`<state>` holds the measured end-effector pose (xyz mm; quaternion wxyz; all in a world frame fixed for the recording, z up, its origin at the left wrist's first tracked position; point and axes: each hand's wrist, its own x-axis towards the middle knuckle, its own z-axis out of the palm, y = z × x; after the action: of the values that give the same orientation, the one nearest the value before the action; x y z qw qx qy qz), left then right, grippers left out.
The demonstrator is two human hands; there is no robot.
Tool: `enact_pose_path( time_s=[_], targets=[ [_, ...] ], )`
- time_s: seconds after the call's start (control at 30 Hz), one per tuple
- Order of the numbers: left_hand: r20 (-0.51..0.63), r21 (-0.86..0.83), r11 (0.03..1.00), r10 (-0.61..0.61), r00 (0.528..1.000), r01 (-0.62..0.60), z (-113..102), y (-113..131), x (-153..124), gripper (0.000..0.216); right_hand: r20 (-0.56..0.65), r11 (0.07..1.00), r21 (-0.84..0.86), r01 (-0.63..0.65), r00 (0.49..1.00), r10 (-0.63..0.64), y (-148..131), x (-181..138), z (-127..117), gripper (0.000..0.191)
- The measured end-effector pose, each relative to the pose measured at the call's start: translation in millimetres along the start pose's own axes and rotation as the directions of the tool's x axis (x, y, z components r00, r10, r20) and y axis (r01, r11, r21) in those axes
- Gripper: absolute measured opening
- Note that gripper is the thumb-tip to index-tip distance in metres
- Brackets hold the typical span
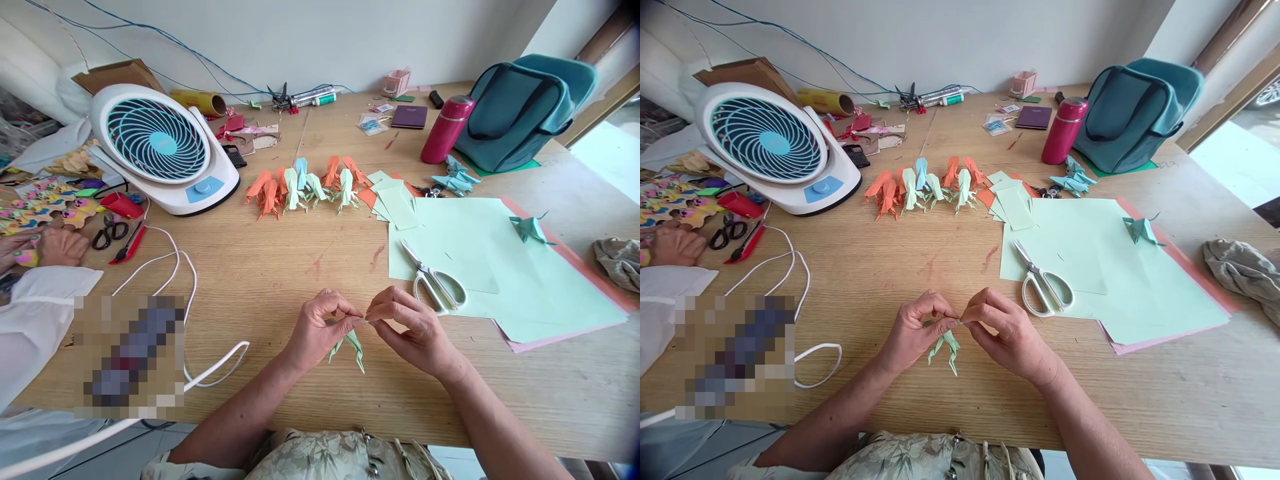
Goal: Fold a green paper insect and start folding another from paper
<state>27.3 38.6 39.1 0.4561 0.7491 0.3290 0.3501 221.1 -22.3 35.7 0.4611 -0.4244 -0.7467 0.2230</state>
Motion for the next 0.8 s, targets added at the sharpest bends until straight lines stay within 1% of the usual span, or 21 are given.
enact_pose_path(
  time_s=[0.13,0.43,0.57,0.67,0.73,0.8],
  targets=[
    [0.001,-0.016,1.0,0.006,1.0,-0.006,0.2,0.2,-0.2,0.028,-0.023,1.0,-0.003,0.004,1.0,-0.004,-0.8,-0.9,0.7,0.024],
    [0.004,-0.093,0.996,0.007,1.0,-0.006,-0.7,0.2,-2.0,0.025,0.005,0.998,0.012,0.055,0.998,-0.055,-0.1,-1.3,-1.1,0.026],
    [-0.001,-0.093,0.995,0.025,1.0,-0.025,-0.2,-1.6,-2.4,0.024,0.035,0.998,0.013,0.053,0.998,-0.054,-0.9,-1.0,-0.5,0.027],
    [-0.013,-0.083,0.994,0.066,0.998,-0.067,0.0,-2.9,-2.5,0.021,0.028,0.998,0.032,0.047,0.998,-0.048,-1.1,-0.5,0.4,0.025],
    [-0.027,-0.036,0.991,0.126,0.992,-0.127,-0.8,-3.6,-2.3,0.017,0.013,0.998,0.063,-0.009,1.0,0.008,-1.3,0.1,0.3,0.021],
    [-0.041,0.033,0.978,0.208,0.977,-0.206,-2.5,-4.2,-1.8,0.012,0.022,0.984,0.112,-0.137,0.991,0.135,-1.3,1.0,-1.3,0.013]
  ],
)
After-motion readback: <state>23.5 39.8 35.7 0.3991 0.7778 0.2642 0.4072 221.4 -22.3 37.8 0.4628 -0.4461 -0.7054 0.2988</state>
